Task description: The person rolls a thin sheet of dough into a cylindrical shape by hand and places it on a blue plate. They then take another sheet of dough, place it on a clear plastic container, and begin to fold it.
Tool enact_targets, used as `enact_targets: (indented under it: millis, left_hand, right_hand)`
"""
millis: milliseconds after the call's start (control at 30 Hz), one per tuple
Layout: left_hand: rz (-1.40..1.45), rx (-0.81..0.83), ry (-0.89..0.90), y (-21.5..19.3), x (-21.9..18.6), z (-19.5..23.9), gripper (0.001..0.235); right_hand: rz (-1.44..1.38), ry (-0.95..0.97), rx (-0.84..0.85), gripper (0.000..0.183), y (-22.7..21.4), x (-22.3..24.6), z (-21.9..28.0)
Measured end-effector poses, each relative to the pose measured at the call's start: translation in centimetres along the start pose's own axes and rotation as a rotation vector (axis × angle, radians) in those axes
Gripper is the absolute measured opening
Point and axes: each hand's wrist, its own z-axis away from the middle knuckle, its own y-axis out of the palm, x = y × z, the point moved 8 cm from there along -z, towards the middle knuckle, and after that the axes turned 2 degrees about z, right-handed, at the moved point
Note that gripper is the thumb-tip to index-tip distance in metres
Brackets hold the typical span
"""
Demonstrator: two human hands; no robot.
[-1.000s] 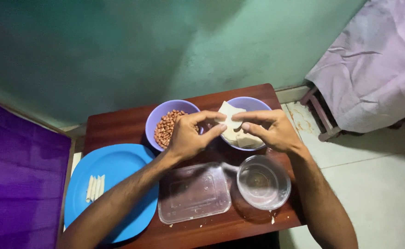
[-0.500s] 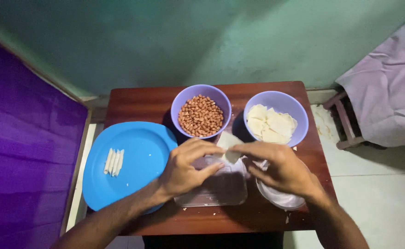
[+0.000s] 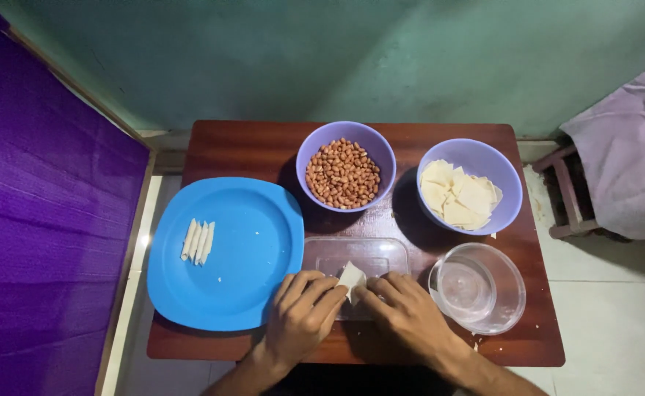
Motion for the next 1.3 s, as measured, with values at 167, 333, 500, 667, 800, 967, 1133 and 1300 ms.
enact_targets:
  millis: [167, 333, 500, 667, 800, 967, 1133, 1300]
  left_hand:
    - [-0.103, 0.042, -0.022, 1.7, 0.0, 1.5, 0.003]
    - [-0.119, 0.080, 0.022, 2.5, -0.3, 2.3, 0.011]
    - [-0.143, 0.092, 0.019, 2.6, -0.5, 3.0, 0.014]
    - [-0.133, 0.123, -0.006, 3.0, -0.3, 3.5, 0.013]
    - [-0.126, 0.135, -0.032, 3.5, 0.0, 3.8, 0.020]
    - [-0.123, 0.164, -0.032, 3.6, 0.1, 3.5, 0.022]
    - [-0.121, 0.161, -0.035, 3.7, 0.2, 3.6, 0.024]
    - [-0.131, 0.158, -0.045, 3.6, 0.2, 3.6, 0.023]
  right_hand:
    - [0.013, 0.116, -0.028, 0.038, -0.8, 0.7, -1.1]
    - [0.043, 0.267, -0.003, 0.033, -1.2, 0.3, -1.2]
    - [0.092, 0.193, -0.012, 0.032, 0.4, 0.3, 0.4]
    - [0.126, 0.203, 0.003, 0.043, 0.3, 0.6, 0.2]
    - [0.206, 0.152, 0.012, 0.030, 0.8, 0.4, 0.5]
    - [0.152, 0.162, -0.024, 0.035, 0.1, 0.5, -0.1]
    - [0.095, 0.202, -0.018, 0.040, -0.8, 0.9, -0.8]
    - [0.156, 0.130, 0.001, 0.031, 0.8, 0.2, 0.9]
